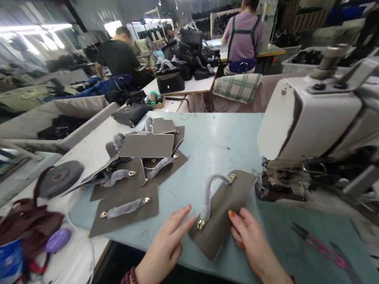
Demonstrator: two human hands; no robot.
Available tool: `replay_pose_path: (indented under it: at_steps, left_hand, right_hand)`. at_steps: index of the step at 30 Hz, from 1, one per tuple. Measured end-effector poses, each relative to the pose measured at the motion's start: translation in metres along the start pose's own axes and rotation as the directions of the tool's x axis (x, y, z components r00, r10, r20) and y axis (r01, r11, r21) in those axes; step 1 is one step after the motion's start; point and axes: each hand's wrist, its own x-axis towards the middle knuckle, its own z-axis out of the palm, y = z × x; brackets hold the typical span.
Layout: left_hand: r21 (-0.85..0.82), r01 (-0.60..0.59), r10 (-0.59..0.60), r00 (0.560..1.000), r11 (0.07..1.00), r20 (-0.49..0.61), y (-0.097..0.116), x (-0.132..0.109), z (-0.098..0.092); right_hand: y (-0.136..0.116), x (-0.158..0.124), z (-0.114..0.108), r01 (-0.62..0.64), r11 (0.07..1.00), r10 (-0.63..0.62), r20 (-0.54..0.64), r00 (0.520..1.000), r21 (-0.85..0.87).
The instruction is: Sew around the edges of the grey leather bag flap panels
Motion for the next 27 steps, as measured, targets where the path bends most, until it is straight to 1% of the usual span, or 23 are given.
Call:
replay_pose_path:
  at_steps: [1,2,3,4,5,6,7,8,10,11,12,14,16,17,18,20,22,24,25,26,27]
  left_hand:
    - [0.033,0.086,-0.082,0.992,0.996,-0.097,-0.012,-0.002,-0.004]
    - [0.058,0.201,-0.184,0.957,0.978,-0.223,-0.026,-0.005,-0.012]
    - [0.063,0.327,-0.285,0.891,0.943,-0.353,-0.04,-0.01,-0.021]
    - [0.054,0.443,-0.374,0.811,0.895,-0.45,-0.055,-0.014,-0.033]
    - [0.042,0.528,-0.445,0.752,0.848,-0.486,-0.069,-0.02,-0.045]
    - [0.031,0.567,-0.484,0.729,0.823,-0.484,-0.082,-0.025,-0.056]
    - [0.02,0.589,-0.515,0.723,0.808,-0.46,-0.093,-0.029,-0.067]
    - [0.005,0.598,-0.541,0.729,0.802,-0.42,-0.101,-0.033,-0.075]
    - [-0.043,0.607,-0.582,0.738,0.794,-0.342,-0.108,-0.038,-0.086]
    - [-0.074,0.614,-0.603,0.734,0.786,-0.312,-0.106,-0.038,-0.089]
    - [-0.104,0.62,-0.62,0.728,0.777,-0.293,-0.101,-0.037,-0.091]
    - [-0.161,0.623,-0.641,0.717,0.766,-0.274,-0.081,-0.03,-0.09]
    - [-0.305,0.596,-0.664,0.714,0.743,-0.222,-0.05,-0.018,-0.083]
    - [-0.428,0.566,-0.677,0.717,0.705,-0.168,-0.033,-0.011,-0.078]
    - [-0.568,0.524,-0.686,0.721,0.635,-0.102,-0.013,-0.004,-0.071]
    - [-0.801,0.427,-0.689,0.725,0.42,0.025,0.026,0.011,-0.054]
    - [-0.915,0.35,-0.675,0.726,0.199,0.131,0.064,0.025,-0.035]
    - [-0.947,0.322,-0.645,0.727,0.016,0.236,0.097,0.035,-0.019]
    - [-0.944,0.329,-0.624,0.73,-0.039,0.28,0.11,0.038,-0.013]
    - [-0.936,0.346,-0.603,0.735,-0.06,0.31,0.12,0.04,-0.009]
    - [-0.93,0.366,-0.592,0.741,-0.04,0.317,0.127,0.04,-0.005]
  right_hand:
    - [0.0,0.012,0.003,0.032,0.999,-0.031,-0.02,0.999,0.024]
    - [-0.001,0.023,0.006,0.059,0.997,-0.057,-0.043,0.997,0.059]
    - [-0.005,0.032,0.011,0.081,0.992,-0.075,-0.067,0.995,0.1]
    - [-0.009,0.04,0.015,0.096,0.985,-0.085,-0.083,0.993,0.141]
    - [-0.012,0.045,0.019,0.1,0.978,-0.086,-0.084,0.993,0.182]
    - [-0.015,0.047,0.022,0.091,0.972,-0.077,-0.07,0.995,0.218]
    - [-0.017,0.046,0.025,0.074,0.968,-0.064,-0.051,0.997,0.242]
    - [-0.016,0.042,0.026,0.055,0.968,-0.049,-0.032,0.998,0.246]
    - [-0.008,0.027,0.026,0.01,0.981,-0.008,-0.014,1.0,0.194]
    - [-0.002,0.017,0.024,-0.015,0.991,0.016,-0.007,1.0,0.135]
    - [0.005,0.007,0.021,-0.043,0.997,0.043,0.007,0.999,0.062]
    - [0.02,-0.012,0.015,-0.082,0.994,0.085,0.043,0.995,-0.073]
    - [0.029,-0.027,0.01,-0.074,0.985,0.086,0.071,0.994,-0.159]
    - [0.031,-0.035,0.009,-0.049,0.982,0.066,0.087,0.994,-0.182]
    - [0.031,-0.042,0.009,-0.008,0.98,0.029,0.108,0.994,-0.197]
    - [0.027,-0.059,0.01,0.105,0.969,-0.067,0.171,0.983,-0.224]
    - [0.017,-0.076,0.012,0.23,0.941,-0.173,0.232,0.957,-0.248]
    - [0.006,-0.092,0.013,0.301,0.91,-0.246,0.213,0.946,-0.284]
    - [0.0,-0.098,0.011,0.3,0.901,-0.256,0.174,0.951,-0.314]
    - [-0.005,-0.102,0.009,0.285,0.898,-0.257,0.127,0.958,-0.336]
    - [-0.01,-0.106,0.005,0.259,0.9,-0.244,0.087,0.966,-0.35]
